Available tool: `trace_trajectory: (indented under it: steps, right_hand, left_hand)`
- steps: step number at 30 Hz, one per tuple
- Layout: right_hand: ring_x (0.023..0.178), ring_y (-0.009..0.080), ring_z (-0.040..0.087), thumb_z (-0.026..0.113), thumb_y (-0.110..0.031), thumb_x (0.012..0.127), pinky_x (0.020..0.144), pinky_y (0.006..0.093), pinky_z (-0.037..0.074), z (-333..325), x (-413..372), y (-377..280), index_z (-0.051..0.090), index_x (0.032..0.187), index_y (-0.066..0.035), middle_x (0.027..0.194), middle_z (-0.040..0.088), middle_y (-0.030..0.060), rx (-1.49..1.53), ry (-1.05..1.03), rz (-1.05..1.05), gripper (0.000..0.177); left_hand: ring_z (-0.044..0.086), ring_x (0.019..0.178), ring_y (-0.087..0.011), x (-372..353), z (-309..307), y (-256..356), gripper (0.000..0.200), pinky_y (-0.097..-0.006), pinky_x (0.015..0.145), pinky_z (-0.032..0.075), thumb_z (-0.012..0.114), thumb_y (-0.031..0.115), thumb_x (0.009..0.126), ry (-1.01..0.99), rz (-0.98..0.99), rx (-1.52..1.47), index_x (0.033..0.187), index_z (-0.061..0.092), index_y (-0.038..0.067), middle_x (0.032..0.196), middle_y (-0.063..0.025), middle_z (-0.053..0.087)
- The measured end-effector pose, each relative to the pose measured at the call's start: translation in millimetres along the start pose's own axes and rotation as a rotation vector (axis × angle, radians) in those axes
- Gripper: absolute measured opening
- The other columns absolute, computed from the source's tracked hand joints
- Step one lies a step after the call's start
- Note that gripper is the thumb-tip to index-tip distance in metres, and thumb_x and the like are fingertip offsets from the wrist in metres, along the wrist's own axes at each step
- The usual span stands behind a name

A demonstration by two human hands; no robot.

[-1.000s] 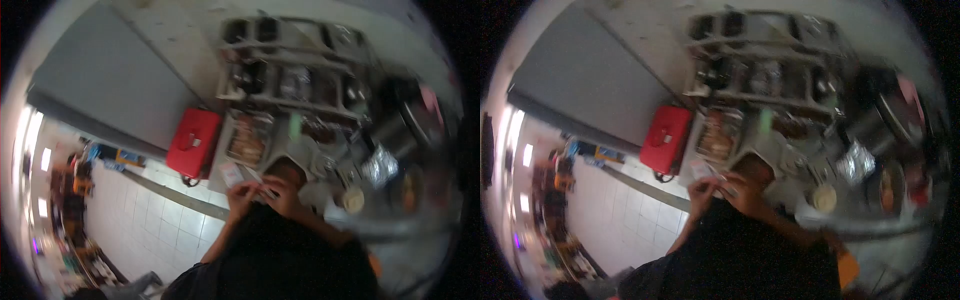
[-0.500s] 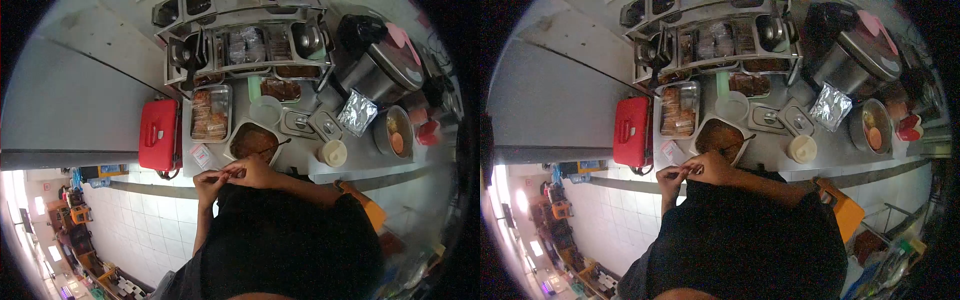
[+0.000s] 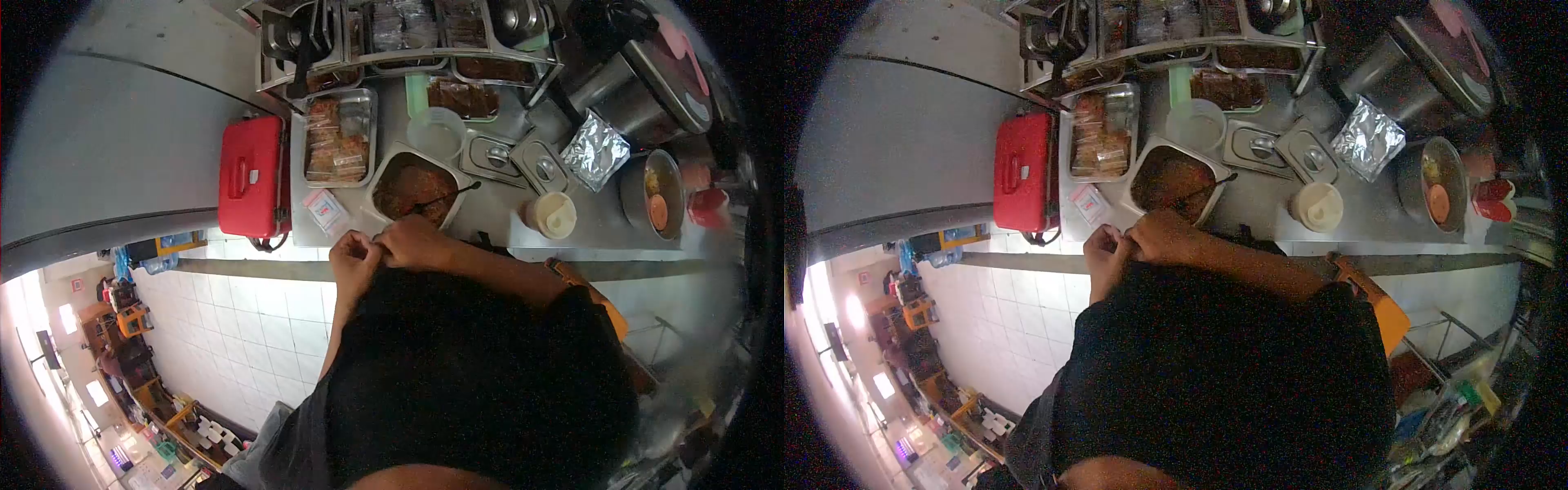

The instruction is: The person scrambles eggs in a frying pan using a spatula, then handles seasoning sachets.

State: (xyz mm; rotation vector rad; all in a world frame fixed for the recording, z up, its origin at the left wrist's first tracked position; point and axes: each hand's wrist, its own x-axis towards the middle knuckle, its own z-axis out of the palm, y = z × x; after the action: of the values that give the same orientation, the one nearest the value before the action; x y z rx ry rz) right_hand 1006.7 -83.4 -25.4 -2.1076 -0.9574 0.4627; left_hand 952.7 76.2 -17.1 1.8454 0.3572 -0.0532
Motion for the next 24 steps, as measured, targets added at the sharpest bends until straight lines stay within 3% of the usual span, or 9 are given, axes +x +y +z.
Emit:
trace_trajectory:
  steps: [3, 4, 8, 10, 13, 17, 19, 22, 24]
  right_hand:
    - [0.073, 0.0385, 0.066, 0.061, -0.03, 0.078, 0.067, 0.0497, 0.051, -0.1, 0.6, 4.1, 0.066, 0.078, -0.002, 0.076, 0.066, 0.019, -0.124, -0.026, -0.006, 0.029]
    - [0.073, 0.0382, 0.067, 0.06, -0.028, 0.077, 0.068, 0.0502, 0.051, 2.3, 0.3, 2.0, 0.067, 0.08, -0.001, 0.079, 0.068, 0.019, -0.182, -0.064, 0.008, 0.028]
    - [0.076, 0.0368, 0.066, 0.056, -0.025, 0.081, 0.07, 0.05, 0.051, 7.4, -5.1, -2.4, 0.067, 0.083, -0.001, 0.079, 0.068, 0.0169, -0.161, -0.026, -0.004, 0.027]
    - [0.071, 0.0289, 0.064, 0.062, -0.026, 0.08, 0.068, 0.0472, 0.05, 10.9, -7.3, -3.8, 0.062, 0.073, -0.007, 0.069, 0.063, 0.0103, -0.315, 0.272, -0.187, 0.02]
    - [0.071, 0.0257, 0.063, 0.065, -0.023, 0.078, 0.071, 0.0432, 0.051, 7.2, -8.5, -9.9, 0.06, 0.075, -0.007, 0.071, 0.06, 0.0079, -0.304, 0.368, -0.14, 0.017]
    - [0.081, 0.0248, 0.064, 0.069, -0.023, 0.075, 0.076, 0.038, 0.051, 6.6, -1.7, -23.8, 0.062, 0.08, -0.004, 0.088, 0.063, 0.0096, -0.273, 0.396, -0.032, 0.021]
    - [0.097, 0.0263, 0.062, 0.067, -0.02, 0.077, 0.075, 0.0357, 0.052, 4.4, 1.5, -22.2, 0.064, 0.086, -0.002, 0.107, 0.061, 0.0111, -0.29, 0.403, -0.371, 0.021]
    - [0.112, 0.0264, 0.055, 0.063, -0.018, 0.081, 0.079, 0.0365, 0.051, -1.1, -0.9, -27.8, 0.066, 0.092, -0.002, 0.118, 0.058, 0.0114, -0.429, 0.348, -0.281, 0.019]
    - [0.112, 0.0262, 0.053, 0.061, -0.018, 0.082, 0.08, 0.036, 0.05, -0.7, -5.8, -26.0, 0.066, 0.09, -0.003, 0.115, 0.059, 0.0105, -0.539, 0.309, -0.318, 0.018]
  left_hand:
    - [0.06, 0.059, -0.0268, -2.2, 1.5, -14.1, 0.019, -0.0335, 0.057, 0.045, 0.056, 0.008, 0.085, -0.097, 0.088, 0.168, 0.07, 0.056, -0.004, 0.066, -0.0201, 0.06]
    - [0.058, 0.061, -0.042, -4.3, 4.8, -11.7, 0.026, -0.0416, 0.057, 0.044, 0.05, 0.013, 0.088, -0.083, 0.086, 0.216, 0.072, 0.056, -0.006, 0.067, -0.0287, 0.054]
    - [0.056, 0.064, -0.0482, -16.0, 7.8, 10.2, 0.033, -0.0476, 0.057, 0.043, 0.045, 0.018, 0.092, -0.038, 0.022, 0.333, 0.074, 0.058, -0.007, 0.069, -0.0307, 0.056]
    - [0.057, 0.065, -0.0483, -18.0, 3.7, -5.2, 0.034, -0.0484, 0.057, 0.043, 0.045, 0.019, 0.092, 0.002, 0.0, 0.362, 0.074, 0.058, -0.007, 0.069, -0.0311, 0.056]
    - [0.058, 0.067, -0.0492, -24.0, 1.0, -25.8, 0.038, -0.0512, 0.058, 0.043, 0.046, 0.022, 0.093, 0.054, -0.035, 0.431, 0.073, 0.06, -0.007, 0.071, -0.0318, 0.057]
    - [0.058, 0.069, -0.0492, -24.3, -8.1, -17.9, 0.042, -0.0533, 0.06, 0.042, 0.045, 0.026, 0.095, 0.062, -0.034, 0.505, 0.073, 0.06, -0.007, 0.07, -0.0315, 0.057]
    - [0.058, 0.069, -0.0491, -23.2, -10.7, -21.5, 0.043, -0.0534, 0.061, 0.042, 0.044, 0.027, 0.095, 0.035, -0.038, 0.457, 0.073, 0.06, -0.006, 0.07, -0.0314, 0.057]
    - [0.058, 0.071, -0.0486, -18.9, -15.8, -45.5, 0.042, -0.0525, 0.061, 0.043, 0.043, 0.026, 0.095, 0.054, 0.062, 0.199, 0.073, 0.06, -0.006, 0.072, -0.0306, 0.058]
    - [0.059, 0.071, -0.0464, -19.9, -25.9, -57.8, 0.038, -0.0504, 0.06, 0.043, 0.049, 0.026, 0.092, -0.019, -0.177, 0.028, 0.074, 0.058, -0.006, 0.075, -0.0291, 0.06]
